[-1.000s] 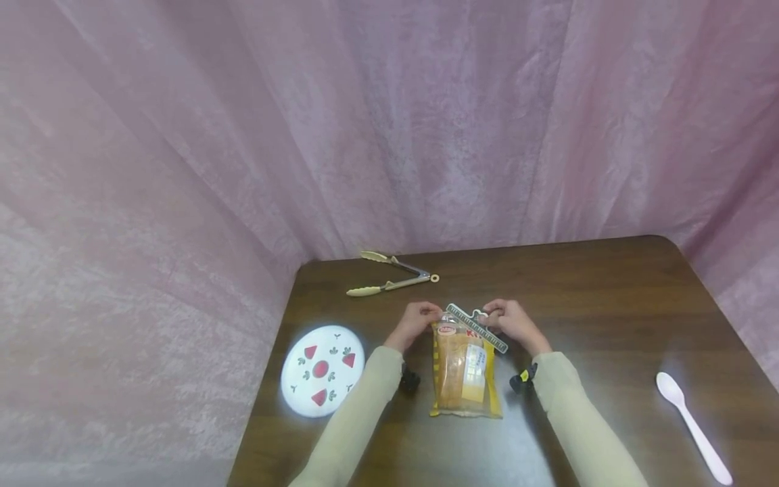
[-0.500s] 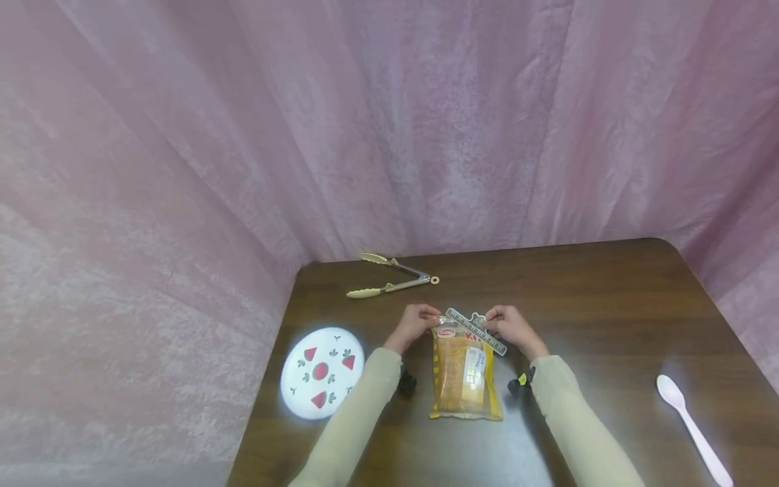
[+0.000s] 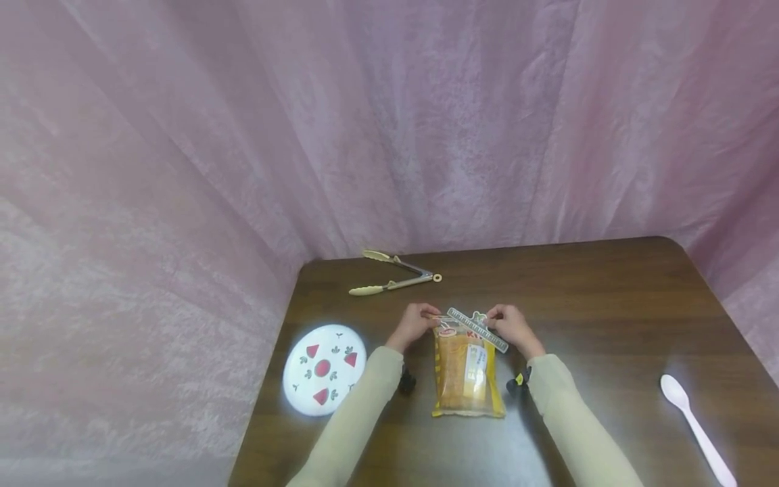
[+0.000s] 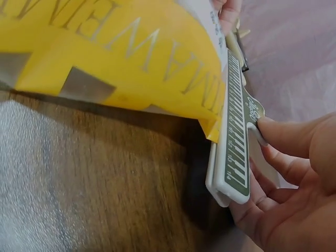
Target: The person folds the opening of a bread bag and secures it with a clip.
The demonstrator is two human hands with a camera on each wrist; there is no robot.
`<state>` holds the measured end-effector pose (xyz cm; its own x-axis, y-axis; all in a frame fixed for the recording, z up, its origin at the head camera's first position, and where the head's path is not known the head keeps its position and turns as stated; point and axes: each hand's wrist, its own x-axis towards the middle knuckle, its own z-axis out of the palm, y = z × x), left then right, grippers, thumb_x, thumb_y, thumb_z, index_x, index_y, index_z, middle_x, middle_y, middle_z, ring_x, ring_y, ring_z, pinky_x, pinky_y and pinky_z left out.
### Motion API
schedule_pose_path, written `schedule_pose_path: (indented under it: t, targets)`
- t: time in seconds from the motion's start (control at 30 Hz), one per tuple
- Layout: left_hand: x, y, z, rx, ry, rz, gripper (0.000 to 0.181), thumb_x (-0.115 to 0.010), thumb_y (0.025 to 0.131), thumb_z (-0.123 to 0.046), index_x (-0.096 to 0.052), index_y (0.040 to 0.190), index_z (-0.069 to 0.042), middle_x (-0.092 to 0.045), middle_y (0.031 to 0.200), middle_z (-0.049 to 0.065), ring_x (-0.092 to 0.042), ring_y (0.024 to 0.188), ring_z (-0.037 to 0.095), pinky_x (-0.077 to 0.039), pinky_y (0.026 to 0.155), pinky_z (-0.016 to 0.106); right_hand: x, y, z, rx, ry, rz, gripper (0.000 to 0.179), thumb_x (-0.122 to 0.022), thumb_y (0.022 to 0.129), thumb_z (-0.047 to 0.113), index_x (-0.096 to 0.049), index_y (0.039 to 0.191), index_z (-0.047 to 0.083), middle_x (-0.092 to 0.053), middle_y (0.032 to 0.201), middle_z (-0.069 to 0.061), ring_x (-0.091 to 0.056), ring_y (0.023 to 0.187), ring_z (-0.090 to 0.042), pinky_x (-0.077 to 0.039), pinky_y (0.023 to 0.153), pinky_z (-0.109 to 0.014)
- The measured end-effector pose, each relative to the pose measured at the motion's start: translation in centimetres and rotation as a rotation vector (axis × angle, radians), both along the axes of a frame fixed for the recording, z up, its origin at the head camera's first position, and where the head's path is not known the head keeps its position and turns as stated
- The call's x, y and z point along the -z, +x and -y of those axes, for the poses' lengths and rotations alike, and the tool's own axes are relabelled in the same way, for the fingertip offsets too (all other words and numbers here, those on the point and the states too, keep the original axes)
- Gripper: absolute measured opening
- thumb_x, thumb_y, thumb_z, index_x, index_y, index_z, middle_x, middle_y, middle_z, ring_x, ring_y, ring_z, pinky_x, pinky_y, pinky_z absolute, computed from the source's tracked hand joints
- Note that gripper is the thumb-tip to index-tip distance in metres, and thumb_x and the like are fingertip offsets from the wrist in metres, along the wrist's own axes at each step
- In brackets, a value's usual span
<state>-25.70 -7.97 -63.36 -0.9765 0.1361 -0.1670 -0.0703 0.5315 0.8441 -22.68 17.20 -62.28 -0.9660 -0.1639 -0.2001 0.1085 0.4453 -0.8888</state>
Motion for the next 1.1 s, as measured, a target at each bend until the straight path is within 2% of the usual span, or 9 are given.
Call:
schedule_pose_path:
  t: [0.17,0.3,0.47,0.63,0.77,0.93,1.1]
  targets:
    - [-0.2,0.6,0.2,-0.019,-0.029,0.017,0.01,-0.081,0.085,-0.004,-0.076,0.093,-0.005,-0.067,0.08,-0.001,-0.057,0.069,0.008,-0.046,0.06,0.022,0.0,0.3,0.4,-0.006,0.083,0.003,0.014,-0.063,0.097,0.007,-0.064,0.099,-0.007,-0.064,0.094,-0.017,-0.058,0.084,-0.026,-0.048,0.071,-0.033]
    - [-0.4,0.6,0.1,-0.034,-0.021,0.023,0.01,-0.081,0.085,-0.005,-0.076,0.093,-0.005,-0.068,0.079,-0.001,-0.059,0.068,0.009,-0.048,0.06,0.022,-0.5,0.4,0.6,-0.004,0.136,0.027,0.017,-0.061,0.098,0.009,-0.064,0.102,-0.007,-0.063,0.096,-0.019,-0.058,0.088,-0.03,-0.049,0.074,-0.038]
    - [-0.2,0.5,-0.3,-0.042,-0.018,0.005,0.011,-0.082,0.085,-0.007,-0.076,0.094,-0.006,-0.069,0.084,-0.001,-0.06,0.073,0.008,-0.049,0.064,0.022,-0.8,0.2,0.1,0.02,0.144,0.034,0.019,-0.061,0.099,0.011,-0.065,0.103,-0.007,-0.063,0.096,-0.018,-0.057,0.088,-0.029,-0.048,0.074,-0.038]
    - [0.4,1.0,-0.3,-0.081,-0.008,0.034,0.011,-0.082,0.084,-0.006,-0.074,0.091,-0.007,-0.067,0.082,-0.002,-0.059,0.072,0.008,-0.049,0.063,0.022,0.0,0.8,-0.3,0.01,0.034,0.093,0.033,-0.06,0.103,0.023,-0.062,0.111,-0.009,-0.061,0.093,-0.013,-0.055,0.081,-0.021,-0.046,0.069,-0.031]
    - [0.9,1.4,-0.1,-0.061,0.018,0.018,0.012,-0.083,0.083,-0.004,-0.074,0.091,-0.005,-0.068,0.08,-0.001,-0.06,0.071,0.008,-0.049,0.062,0.022,0.4,1.6,-0.5,0.024,-0.025,0.117,0.045,-0.059,0.103,0.03,-0.057,0.119,-0.012,-0.06,0.101,-0.018,-0.056,0.083,-0.021,-0.048,0.07,-0.031]
    - [1.4,1.4,0.3,-0.062,0.114,0.019,0.011,-0.078,0.086,-0.001,-0.072,0.096,-0.002,-0.071,0.085,0.003,-0.061,0.072,0.008,-0.051,0.06,0.023,0.8,2.3,-0.2,0.054,-0.074,0.105,0.046,-0.057,0.105,0.029,-0.054,0.123,-0.013,-0.058,0.119,-0.027,-0.061,0.101,-0.03,-0.053,0.08,-0.034]
    - [0.9,1.4,0.7,-0.09,0.262,0.069,0.016,-0.068,0.094,-0.002,-0.068,0.109,0.003,-0.071,0.095,0.008,-0.064,0.075,0.011,-0.056,0.064,0.028,0.0,2.4,0.1,0.105,-0.211,0.139,0.051,-0.054,0.106,0.029,-0.045,0.134,-0.013,-0.047,0.137,-0.032,-0.049,0.125,-0.041,-0.049,0.097,-0.044]
